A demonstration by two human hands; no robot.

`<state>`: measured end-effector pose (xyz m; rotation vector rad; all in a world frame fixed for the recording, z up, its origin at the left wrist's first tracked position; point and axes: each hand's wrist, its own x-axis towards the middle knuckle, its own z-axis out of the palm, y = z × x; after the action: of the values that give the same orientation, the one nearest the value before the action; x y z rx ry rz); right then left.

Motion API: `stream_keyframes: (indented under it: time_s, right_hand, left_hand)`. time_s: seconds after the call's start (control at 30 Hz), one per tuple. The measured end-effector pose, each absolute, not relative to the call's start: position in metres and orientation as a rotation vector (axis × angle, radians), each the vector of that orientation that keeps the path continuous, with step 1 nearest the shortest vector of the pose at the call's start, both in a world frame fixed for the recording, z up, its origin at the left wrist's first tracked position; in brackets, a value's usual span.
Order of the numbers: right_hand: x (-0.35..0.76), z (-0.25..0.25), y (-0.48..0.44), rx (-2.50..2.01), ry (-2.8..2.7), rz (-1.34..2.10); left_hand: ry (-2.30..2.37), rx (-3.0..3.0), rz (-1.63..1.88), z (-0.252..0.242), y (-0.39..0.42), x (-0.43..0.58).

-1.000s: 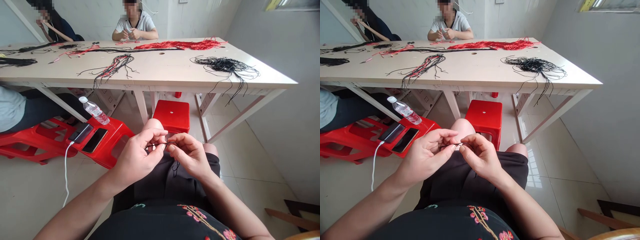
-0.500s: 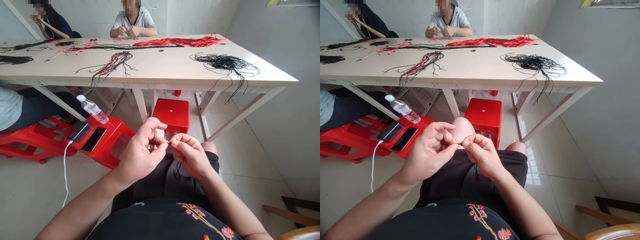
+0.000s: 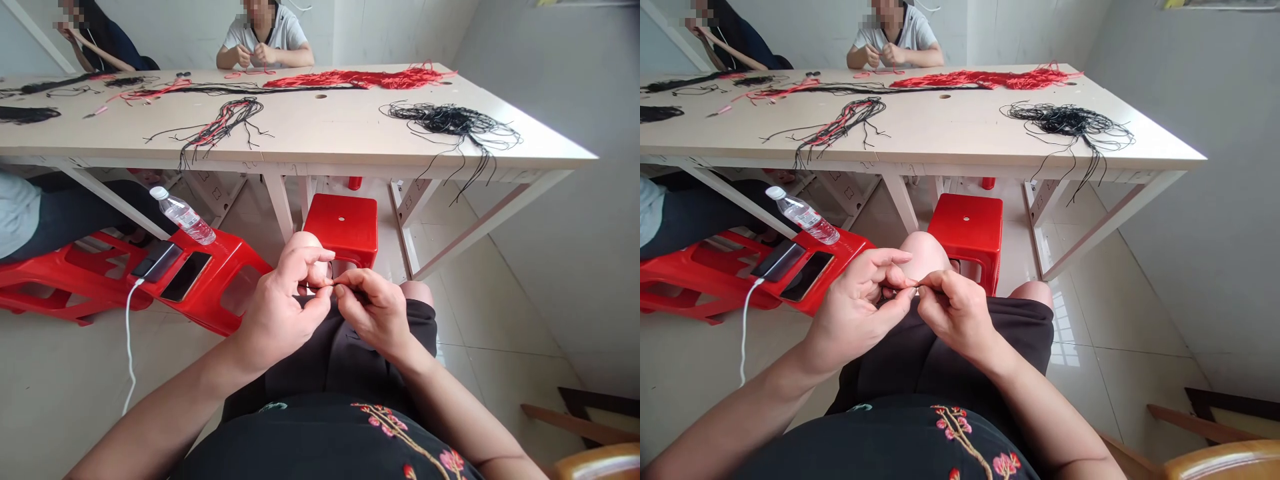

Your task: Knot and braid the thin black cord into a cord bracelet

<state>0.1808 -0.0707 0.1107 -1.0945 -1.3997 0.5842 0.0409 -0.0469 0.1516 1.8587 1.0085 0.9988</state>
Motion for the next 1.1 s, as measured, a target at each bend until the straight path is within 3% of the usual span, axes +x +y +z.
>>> stream_keyframes:
  time_s: [0.23,0.43,0.73,1.1]
  right_hand:
    - [0.186,0.109,-0.068,-0.922,-1.165,1.210]
    - [0.184,0.107,-0.069,-0.934,-1.230,1.084]
    - [0.181,0.109,-0.073,-1.082,-1.528,0.540]
    - [0.183,0.106,-0.071,-0.983,-1.114,1.163]
  left_hand:
    - [0.942,1.938,0.993,0.146,-0.041,0.034]
    - [0.992,2.150,1.029,0.147,-0.040,0.037]
    - [0.938,2.373,1.086,0.149,-0.041,0.044]
    - [1.013,1.731,0.772,0.147,-0.038,0.032]
